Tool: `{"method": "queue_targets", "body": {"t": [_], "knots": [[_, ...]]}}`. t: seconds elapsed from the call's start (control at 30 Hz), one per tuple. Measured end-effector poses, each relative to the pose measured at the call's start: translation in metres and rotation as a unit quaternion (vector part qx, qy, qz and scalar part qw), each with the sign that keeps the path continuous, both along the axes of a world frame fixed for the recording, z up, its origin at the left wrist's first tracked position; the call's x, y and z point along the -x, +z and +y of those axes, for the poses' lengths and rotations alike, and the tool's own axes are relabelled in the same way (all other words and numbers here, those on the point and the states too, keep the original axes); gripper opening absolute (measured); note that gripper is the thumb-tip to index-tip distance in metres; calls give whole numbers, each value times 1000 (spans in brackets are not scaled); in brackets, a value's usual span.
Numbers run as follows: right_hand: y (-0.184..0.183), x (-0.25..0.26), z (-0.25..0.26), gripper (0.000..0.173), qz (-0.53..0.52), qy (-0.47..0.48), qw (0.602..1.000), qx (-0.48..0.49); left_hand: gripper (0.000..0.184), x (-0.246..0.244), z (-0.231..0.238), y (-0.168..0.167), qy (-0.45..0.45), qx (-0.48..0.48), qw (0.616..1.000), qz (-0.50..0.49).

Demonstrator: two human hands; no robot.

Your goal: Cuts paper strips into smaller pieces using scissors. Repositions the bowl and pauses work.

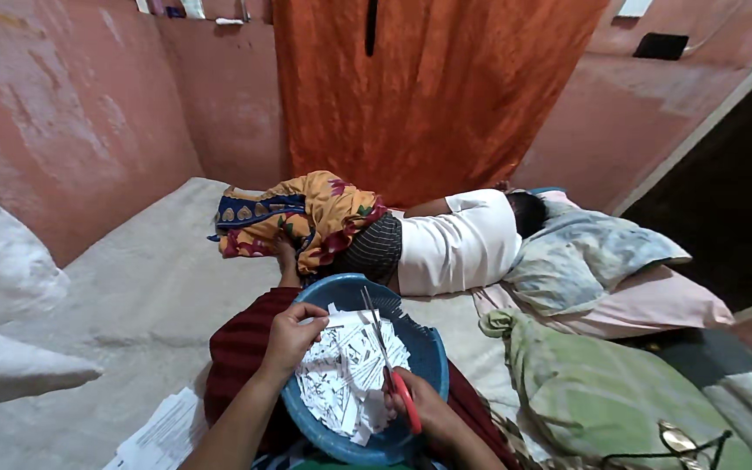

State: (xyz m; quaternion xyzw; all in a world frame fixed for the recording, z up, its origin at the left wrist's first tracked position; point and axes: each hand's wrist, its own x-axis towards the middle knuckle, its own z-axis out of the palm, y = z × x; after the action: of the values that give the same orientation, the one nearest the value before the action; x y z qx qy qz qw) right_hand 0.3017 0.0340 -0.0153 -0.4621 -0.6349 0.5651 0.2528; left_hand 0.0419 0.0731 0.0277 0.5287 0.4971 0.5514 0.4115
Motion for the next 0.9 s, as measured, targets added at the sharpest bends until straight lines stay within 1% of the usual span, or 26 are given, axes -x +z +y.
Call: {"method": "queue_targets", "body": {"t": [0.03, 0.1, 0.13, 0.23, 0.3, 0.4, 0.43, 0.63, 0.7, 0.77, 0.83, 0.87, 0.9], "knots": [[0, 0, 0, 49, 6, -6, 1000, 4, 8, 0, 0, -1, 0, -10, 1000, 12], [0, 0, -1, 32, 21, -21, 1000, 0, 7, 0, -1, -2, 0, -25, 999, 26], [-1, 0, -2, 27, 19, -25, 999, -11, 8, 0, -1, -2, 0, -30, 999, 30], [1, 1, -4, 25, 21, -38, 999, -24, 8, 0, -2, -2, 11, -35, 999, 19], [2, 1, -5, 27, 28, -49, 998, -14, 7, 1, -2, -3, 20, -36, 999, -2], [-1, -1, -2, 49, 5, -24, 1000, -12, 7, 1, -2, -3, 28, -44, 998, -25], [-1, -1, -1, 50, -2, -16, 1000, -12, 7, 0, -2, -3, 27, -48, 998, -25], [-1, 0, -1, 39, -21, -16, 1000, -10, 8, 1, -3, -4, -30, -58, 998, 14], [-2, 0, -2, 33, -17, -21, 999, -28, 8, 2, -3, -5, -32, -62, 997, 19], [-3, 0, -4, 31, -9, -24, 999, -42, 8, 2, -4, -5, -24, -66, 997, 21], [-2, 0, -4, 29, -6, -25, 999, -35, 8, 1, -4, -6, -14, -73, 997, 11], [-2, 0, -3, 31, -12, -25, 999, -29, 8, 1, -4, -6, -9, -72, 997, 4], [-1, 0, -3, 37, -24, -20, 999, -23, 8, 1, -4, -5, -6, -69, 998, -3]]}}
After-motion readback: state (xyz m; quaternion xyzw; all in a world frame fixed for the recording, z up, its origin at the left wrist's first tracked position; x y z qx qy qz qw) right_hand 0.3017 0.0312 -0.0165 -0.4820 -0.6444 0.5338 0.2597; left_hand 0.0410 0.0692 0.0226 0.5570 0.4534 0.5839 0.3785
